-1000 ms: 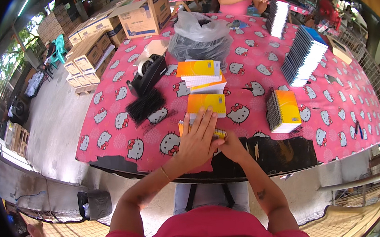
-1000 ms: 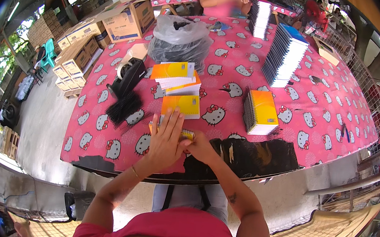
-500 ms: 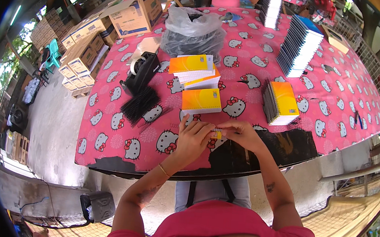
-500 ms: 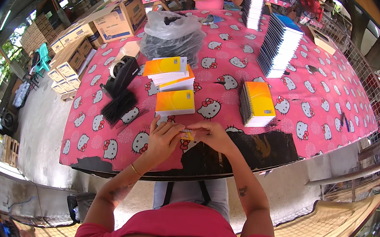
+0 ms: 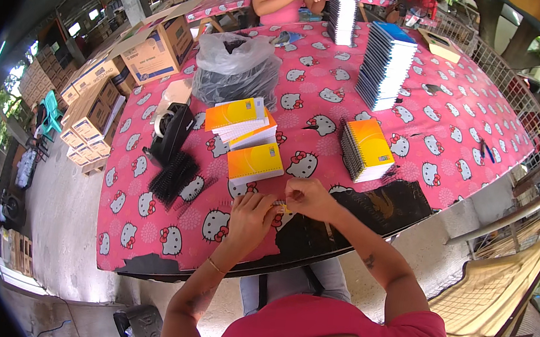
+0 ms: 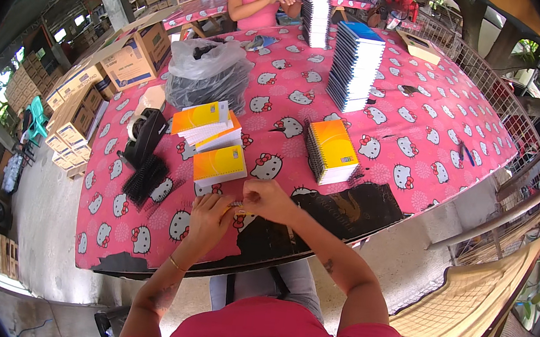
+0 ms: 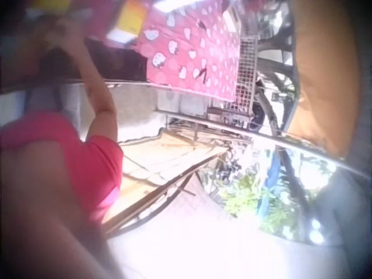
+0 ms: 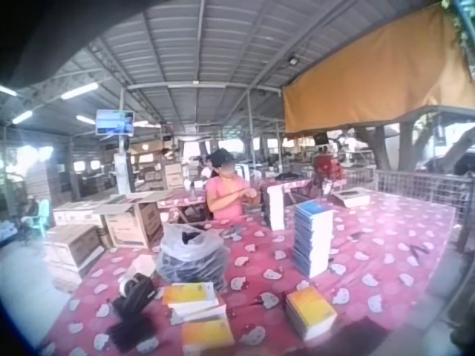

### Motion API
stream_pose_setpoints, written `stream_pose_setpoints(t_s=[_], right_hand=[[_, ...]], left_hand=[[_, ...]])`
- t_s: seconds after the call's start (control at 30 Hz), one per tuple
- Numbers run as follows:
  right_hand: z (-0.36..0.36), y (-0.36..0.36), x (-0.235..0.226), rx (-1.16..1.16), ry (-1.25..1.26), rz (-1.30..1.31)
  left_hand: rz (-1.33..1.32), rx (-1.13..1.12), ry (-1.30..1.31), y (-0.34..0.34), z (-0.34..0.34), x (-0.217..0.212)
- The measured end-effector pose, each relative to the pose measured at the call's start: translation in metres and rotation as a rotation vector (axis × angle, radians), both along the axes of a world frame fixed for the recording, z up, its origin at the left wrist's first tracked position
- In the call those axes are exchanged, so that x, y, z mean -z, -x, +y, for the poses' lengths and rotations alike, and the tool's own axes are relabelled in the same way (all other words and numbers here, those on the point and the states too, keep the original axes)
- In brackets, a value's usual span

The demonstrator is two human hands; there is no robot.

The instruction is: The person assembles small yellow notepads by hand, aligning pages and cardboard backs before sliding black spiral binders through the perforations.

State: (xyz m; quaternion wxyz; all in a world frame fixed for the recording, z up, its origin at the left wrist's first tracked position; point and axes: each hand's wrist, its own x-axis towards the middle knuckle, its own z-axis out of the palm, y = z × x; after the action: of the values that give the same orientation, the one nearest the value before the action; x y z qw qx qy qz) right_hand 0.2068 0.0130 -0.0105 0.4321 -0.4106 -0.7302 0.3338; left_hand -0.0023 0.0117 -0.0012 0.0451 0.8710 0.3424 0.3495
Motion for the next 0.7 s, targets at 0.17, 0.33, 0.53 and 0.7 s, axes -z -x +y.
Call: stream_pose_setpoints(t_s=[0.17, 0.33, 0.53, 0.7], right_hand=[[-0.023, 0.023, -0.027, 0.344, -0.140, 0.132], [-0.037, -0.002, -0.051, 0.390, 0.090, 0.375], [-0.001, -0.159, -0.094, 0.581, 0.192, 0.509], [0.023, -0.207, -0.036, 0.840, -0.019, -0.279]], left_hand=[[-0.164, -0.048, 0.252, -0.004, -0.005, -0.032], [-0.596, 0.314, 0.427, -0.029, -0.004, -0.073], [-0.530, 0.070, 0.378, 0.008, 0.022, -0.051], [-0.321, -0.007, 0.115, 0.010, 0.048, -0.015]])
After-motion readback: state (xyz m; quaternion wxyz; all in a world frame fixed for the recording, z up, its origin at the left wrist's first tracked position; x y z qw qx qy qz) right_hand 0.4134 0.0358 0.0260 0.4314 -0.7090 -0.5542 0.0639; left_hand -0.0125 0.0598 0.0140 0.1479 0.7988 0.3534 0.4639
